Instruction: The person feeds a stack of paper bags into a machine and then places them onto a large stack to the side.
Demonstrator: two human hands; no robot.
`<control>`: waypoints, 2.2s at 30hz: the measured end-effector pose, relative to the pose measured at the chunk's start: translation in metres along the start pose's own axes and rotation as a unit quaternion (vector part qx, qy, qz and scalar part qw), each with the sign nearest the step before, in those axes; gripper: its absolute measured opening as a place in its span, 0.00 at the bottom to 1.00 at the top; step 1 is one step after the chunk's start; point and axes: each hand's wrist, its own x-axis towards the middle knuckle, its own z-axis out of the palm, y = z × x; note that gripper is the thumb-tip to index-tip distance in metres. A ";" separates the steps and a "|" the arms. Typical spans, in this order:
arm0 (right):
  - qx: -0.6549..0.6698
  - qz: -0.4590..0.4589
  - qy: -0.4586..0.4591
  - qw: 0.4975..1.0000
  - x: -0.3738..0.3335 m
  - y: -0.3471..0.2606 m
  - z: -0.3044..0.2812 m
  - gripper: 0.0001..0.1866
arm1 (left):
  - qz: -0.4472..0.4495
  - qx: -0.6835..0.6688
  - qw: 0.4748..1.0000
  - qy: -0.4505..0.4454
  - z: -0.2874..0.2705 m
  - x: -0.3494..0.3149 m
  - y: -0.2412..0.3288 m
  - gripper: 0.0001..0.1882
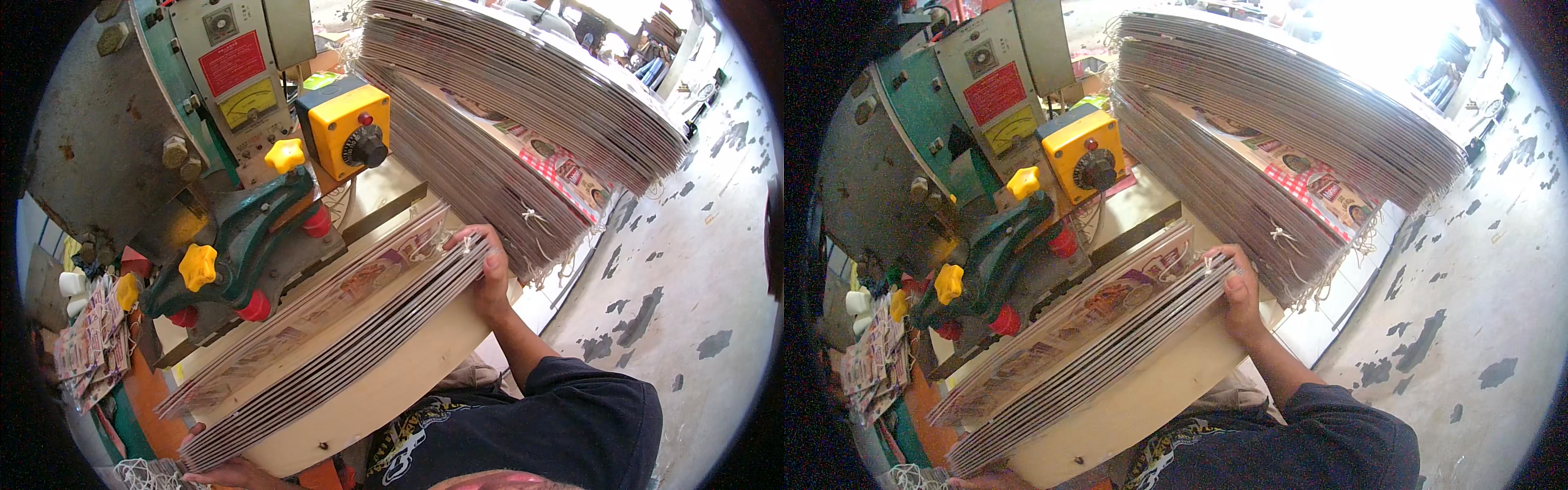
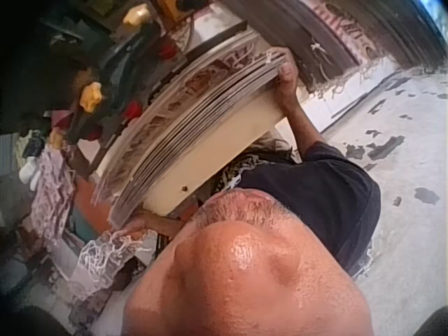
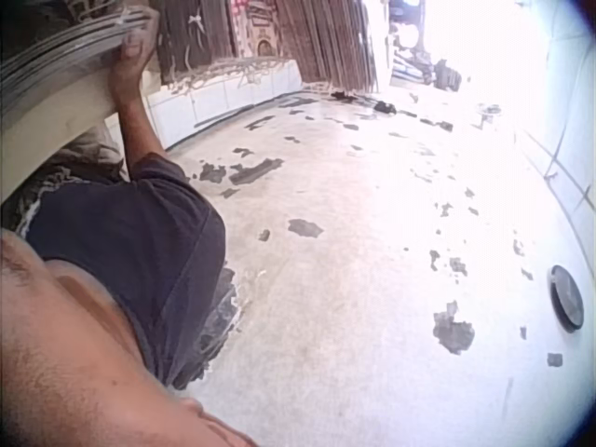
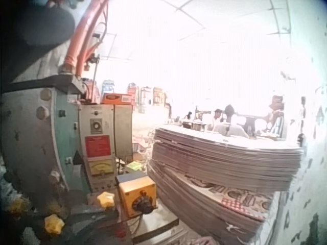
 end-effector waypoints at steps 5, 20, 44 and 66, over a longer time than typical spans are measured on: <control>0.004 -0.004 0.004 1.000 0.000 -0.002 0.002 0.43 | -0.010 -0.011 1.000 -0.013 -0.008 0.004 -0.004 0.55; 0.000 -0.008 -0.004 1.000 0.000 -0.003 0.000 0.42 | -0.023 -0.020 0.999 -0.033 -0.019 0.007 -0.009 0.55; -0.013 -0.010 -0.004 1.000 -0.001 0.003 -0.005 0.43 | -0.039 -0.012 0.999 -0.012 -0.012 0.004 -0.006 0.54; 0.019 0.008 0.002 1.000 -0.002 -0.001 0.002 0.40 | -0.050 0.085 0.995 0.003 0.022 -0.016 0.019 0.41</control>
